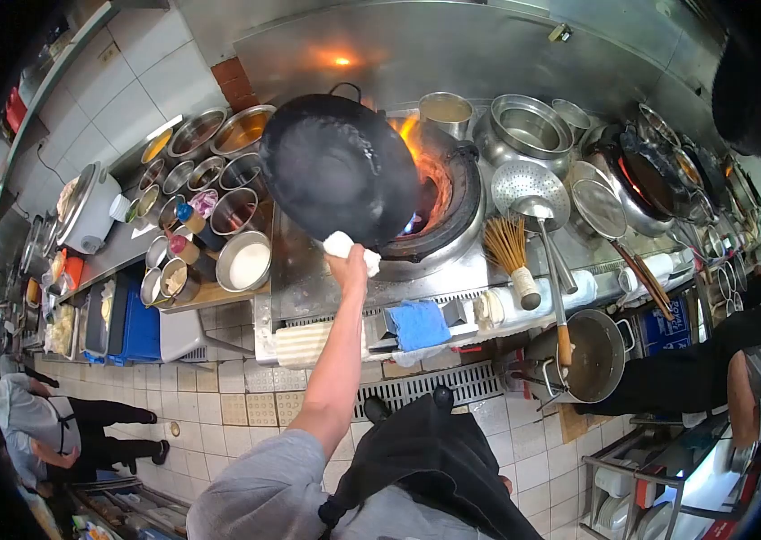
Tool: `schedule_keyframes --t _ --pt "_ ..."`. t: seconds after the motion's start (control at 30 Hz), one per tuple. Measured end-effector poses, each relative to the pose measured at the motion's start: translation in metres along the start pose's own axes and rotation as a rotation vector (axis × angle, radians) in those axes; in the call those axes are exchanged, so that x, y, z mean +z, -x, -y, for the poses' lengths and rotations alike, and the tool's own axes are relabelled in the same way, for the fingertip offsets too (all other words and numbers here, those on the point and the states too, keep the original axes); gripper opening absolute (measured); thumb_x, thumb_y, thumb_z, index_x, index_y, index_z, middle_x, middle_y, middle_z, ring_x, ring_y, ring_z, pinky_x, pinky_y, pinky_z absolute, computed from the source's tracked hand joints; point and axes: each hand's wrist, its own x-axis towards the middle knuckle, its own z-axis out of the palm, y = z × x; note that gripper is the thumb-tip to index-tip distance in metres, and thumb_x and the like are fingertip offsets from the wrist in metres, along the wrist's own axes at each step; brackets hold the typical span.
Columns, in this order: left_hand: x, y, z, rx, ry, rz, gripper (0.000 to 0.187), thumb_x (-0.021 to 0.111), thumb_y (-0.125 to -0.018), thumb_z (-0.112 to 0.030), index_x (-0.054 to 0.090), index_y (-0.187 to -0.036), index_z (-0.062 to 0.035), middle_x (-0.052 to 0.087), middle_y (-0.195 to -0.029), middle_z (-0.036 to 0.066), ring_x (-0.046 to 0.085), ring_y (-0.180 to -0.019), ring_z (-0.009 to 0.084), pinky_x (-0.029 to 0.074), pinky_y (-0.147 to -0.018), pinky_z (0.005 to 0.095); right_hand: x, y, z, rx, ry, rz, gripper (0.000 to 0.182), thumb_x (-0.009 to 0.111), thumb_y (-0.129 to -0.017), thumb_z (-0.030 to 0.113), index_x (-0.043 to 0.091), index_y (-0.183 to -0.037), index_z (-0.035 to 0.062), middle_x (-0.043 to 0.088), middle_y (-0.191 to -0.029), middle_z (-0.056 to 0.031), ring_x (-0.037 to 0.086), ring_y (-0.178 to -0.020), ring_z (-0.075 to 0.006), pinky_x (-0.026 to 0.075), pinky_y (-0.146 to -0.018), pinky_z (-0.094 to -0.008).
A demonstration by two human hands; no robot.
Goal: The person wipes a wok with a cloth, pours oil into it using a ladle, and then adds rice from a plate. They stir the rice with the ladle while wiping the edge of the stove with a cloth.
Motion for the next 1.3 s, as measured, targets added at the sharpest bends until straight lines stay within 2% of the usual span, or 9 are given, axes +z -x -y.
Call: schedule_keyframes --t 0.07,0.17,0.27,0.37,0.53,0.8,0.9,1.03,1.3 --pt "0.000 -0.004 -0.007 0.085 -0.153 -0.044 0.044 0.062 -0.067 -0.015 0.042 -0.101 0.0055 0.060 -0.086 0.018 0.061 -0.079 0.0331 0.048 -0.070 0.0416 0.017 -0.017 -0.041 -0.088 -0.013 0.009 0.036 0.070 -0.072 0.032 0.068 -0.088 0.0003 0.069 -0.081 -0.0158 0.067 -0.075 -0.0267 0.052 -0.067 -0.0344" --pt "0.005 0.003 -0.016 0.175 -0.335 -0.099 0.049 0.063 -0.067 -0.017 0.040 -0.103 0.0066 0.059 -0.087 0.024 0.059 -0.083 0.0391 0.045 -0.075 0.0448 -0.024 0.002 0.047 0.135 0.049 -0.055 0.038 0.070 -0.073 0.032 0.067 -0.091 -0.0012 0.068 -0.079 -0.0164 0.067 -0.074 -0.0267 0.052 -0.067 -0.0340" --pt "0.009 0.011 -0.023 0.174 -0.391 -0.116 0.049 0.064 -0.068 -0.017 0.039 -0.103 0.0063 0.059 -0.088 0.025 0.059 -0.083 0.0409 0.045 -0.075 0.0462 -0.046 -0.010 0.071 -0.046 -0.032 0.033 0.036 0.068 -0.074 0.028 0.066 -0.093 -0.0022 0.068 -0.077 -0.0168 0.067 -0.073 -0.0265 0.052 -0.066 -0.0335" --pt "0.012 0.015 -0.033 0.183 -0.425 -0.115 0.047 0.064 -0.068 -0.016 0.040 -0.102 0.0055 0.059 -0.087 0.025 0.059 -0.083 0.0410 0.044 -0.075 0.0467 -0.050 -0.025 0.090 0.042 -0.076 0.064 0.033 0.067 -0.076 0.024 0.065 -0.094 -0.0035 0.067 -0.077 -0.0173 0.067 -0.073 -0.0262 0.052 -0.066 -0.0334" --pt "0.013 0.014 -0.026 0.261 -0.462 -0.140 0.045 0.064 -0.069 -0.016 0.040 -0.101 0.0048 0.059 -0.086 0.025 0.059 -0.083 0.0411 0.044 -0.076 0.0470 -0.057 -0.029 0.112 -0.024 -0.037 0.056 0.032 0.066 -0.077 0.022 0.064 -0.096 -0.0046 0.067 -0.083 -0.0186 0.066 -0.076 -0.0278 0.052 -0.070 -0.0346" --pt "0.014 0.017 -0.034 0.221 -0.467 -0.128 0.044 0.064 -0.069 -0.017 0.043 -0.100 0.0057 0.059 -0.089 0.025 0.059 -0.085 0.0410 0.044 -0.078 0.0457 -0.032 -0.057 0.050 -0.051 -0.105 0.051 0.039 0.068 -0.074 0.028 0.064 -0.092 -0.0057 0.067 -0.081 -0.0206 0.066 -0.077 -0.0311 0.051 -0.071 -0.0362" --pt "0.012 0.037 -0.069 0.187 -0.552 -0.130 0.045 0.064 -0.069 -0.019 0.043 -0.099 0.0075 0.060 -0.090 0.026 0.059 -0.087 0.0406 0.044 -0.081 0.0446 -0.054 -0.044 0.092 -0.035 -0.047 0.038 0.038 0.068 -0.074 0.027 0.064 -0.092 -0.0062 0.067 -0.081 -0.0208 0.066 -0.078 -0.0318 0.051 -0.071 -0.0364" --pt "0.000 0.041 -0.112 0.106 -0.607 -0.096 0.048 0.064 -0.069 -0.022 0.045 -0.099 0.0100 0.060 -0.094 0.027 0.058 -0.091 0.0401 0.043 -0.085 0.0428 -0.041 -0.060 0.094 -0.069 -0.115 0.055 0.038 0.067 -0.075 0.026 0.064 -0.093 -0.0063 0.066 -0.082 -0.0211 0.065 -0.078 -0.0326 0.051 -0.072 -0.0371" --pt "-0.020 0.003 -0.108 0.067 -0.623 -0.020 0.053 0.065 -0.067 -0.027 0.051 -0.098 0.0128 0.059 -0.100 0.029 0.058 -0.097 0.0385 0.042 -0.088 0.0397 -0.011 -0.099 0.118 -0.121 -0.088 0.113 0.038 0.066 -0.077 0.026 0.064 -0.097 -0.0055 0.066 -0.085 -0.0224 0.065 -0.081 -0.0323 0.051 -0.075 -0.0369"
